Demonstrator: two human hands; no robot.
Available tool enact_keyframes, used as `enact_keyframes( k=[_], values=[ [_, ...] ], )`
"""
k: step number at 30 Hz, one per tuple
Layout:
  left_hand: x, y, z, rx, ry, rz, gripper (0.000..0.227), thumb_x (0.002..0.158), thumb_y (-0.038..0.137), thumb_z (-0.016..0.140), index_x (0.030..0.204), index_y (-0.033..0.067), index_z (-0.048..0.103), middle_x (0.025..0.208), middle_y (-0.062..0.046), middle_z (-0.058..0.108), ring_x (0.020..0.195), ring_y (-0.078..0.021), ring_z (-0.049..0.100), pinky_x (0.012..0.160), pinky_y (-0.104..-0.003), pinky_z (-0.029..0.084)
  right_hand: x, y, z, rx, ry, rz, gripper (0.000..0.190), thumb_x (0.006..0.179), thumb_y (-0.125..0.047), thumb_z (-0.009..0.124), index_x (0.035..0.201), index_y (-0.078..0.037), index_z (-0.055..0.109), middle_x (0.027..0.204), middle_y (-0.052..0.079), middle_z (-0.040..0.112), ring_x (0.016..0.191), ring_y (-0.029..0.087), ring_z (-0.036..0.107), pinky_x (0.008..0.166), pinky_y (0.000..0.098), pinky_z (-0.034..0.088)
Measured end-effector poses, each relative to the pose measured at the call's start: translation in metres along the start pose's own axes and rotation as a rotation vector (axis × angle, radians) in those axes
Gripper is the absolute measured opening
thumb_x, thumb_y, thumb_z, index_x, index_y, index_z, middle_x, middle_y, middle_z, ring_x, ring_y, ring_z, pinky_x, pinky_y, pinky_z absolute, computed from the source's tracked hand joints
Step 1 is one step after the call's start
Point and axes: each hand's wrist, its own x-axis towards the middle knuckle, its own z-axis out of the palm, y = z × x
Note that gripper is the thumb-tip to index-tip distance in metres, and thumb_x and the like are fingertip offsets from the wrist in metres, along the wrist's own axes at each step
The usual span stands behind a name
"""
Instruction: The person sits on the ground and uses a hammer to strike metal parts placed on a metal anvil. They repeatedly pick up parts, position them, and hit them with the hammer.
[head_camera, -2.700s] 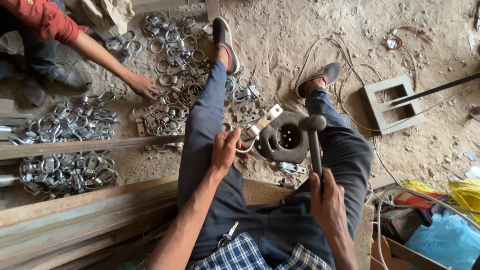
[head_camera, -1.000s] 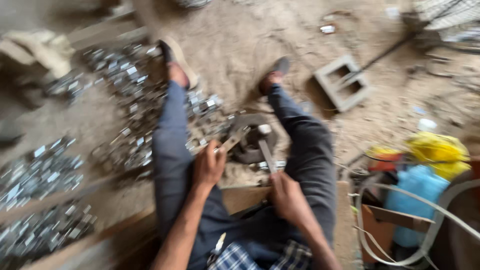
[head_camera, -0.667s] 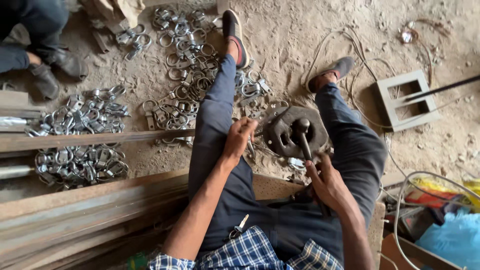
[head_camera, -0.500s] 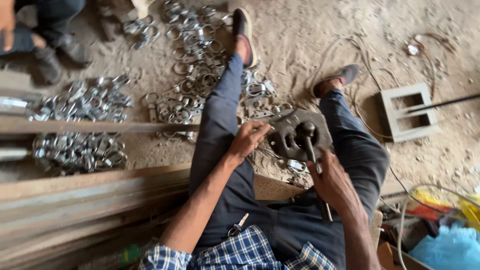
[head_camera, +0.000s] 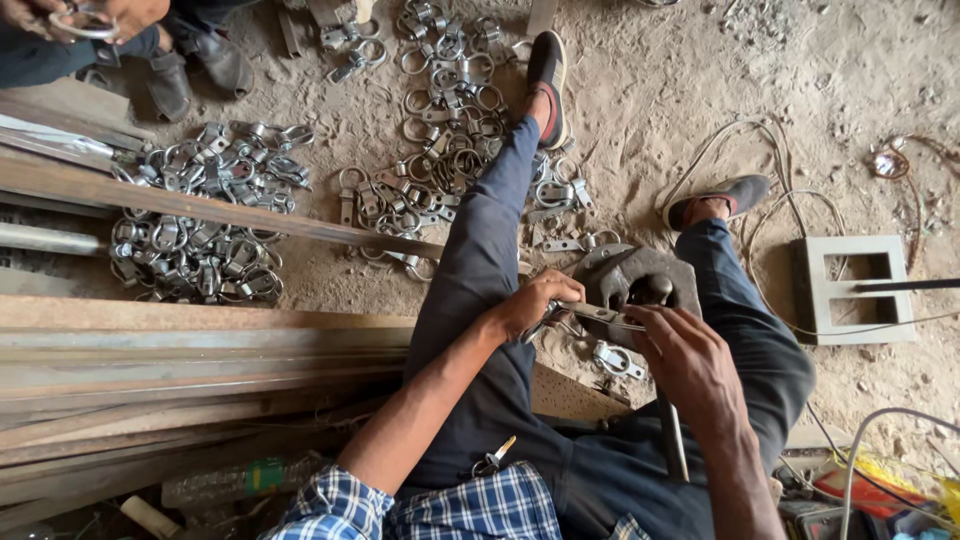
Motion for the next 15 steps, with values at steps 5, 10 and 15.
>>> enact_keyframes(
  k=[5,10,15],
  values=[
    [-0.005,0.01,0.007,-0.273,0.053,-0.15,0.023,0.093,0.019,0.049,0.078,0.007,0.062,0.065,-0.004,0.056,0.057,-0.0136,0.052,0.055,-0.028,0.042,-0.002,-0.008,0.001,-0.024,0.191,-0.159,0.036,0.083,-0.012,0.079,0.117,-0.002,0.072,0.116,0.01,0.075,0.098,0.022,0.073,0.084,0.0338,0.059],
    [-0.003,0.001,0.001,-0.406,-0.073,-0.07,0.032,0.097,0.021,0.045,0.078,0.0,0.06,0.063,-0.007,0.055,0.055,-0.015,0.052,0.054,-0.029,0.044,-0.001,-0.013,0.002,0.028,0.25,-0.137,0.025,0.085,-0.006,0.078,0.108,-0.001,0.071,0.113,0.009,0.075,0.098,0.021,0.074,0.085,0.0318,0.059],
    [-0.004,-0.002,0.0,-0.641,0.006,-0.192,0.027,0.093,0.016,0.041,0.079,-0.0007,0.058,0.06,-0.01,0.054,0.055,-0.0206,0.054,0.059,-0.034,0.047,0.003,-0.017,0.014,0.025,0.313,-0.087,0.02,0.088,-0.004,0.079,0.106,-0.001,0.071,0.109,0.009,0.076,0.094,0.021,0.075,0.084,0.0313,0.06]
  ],
)
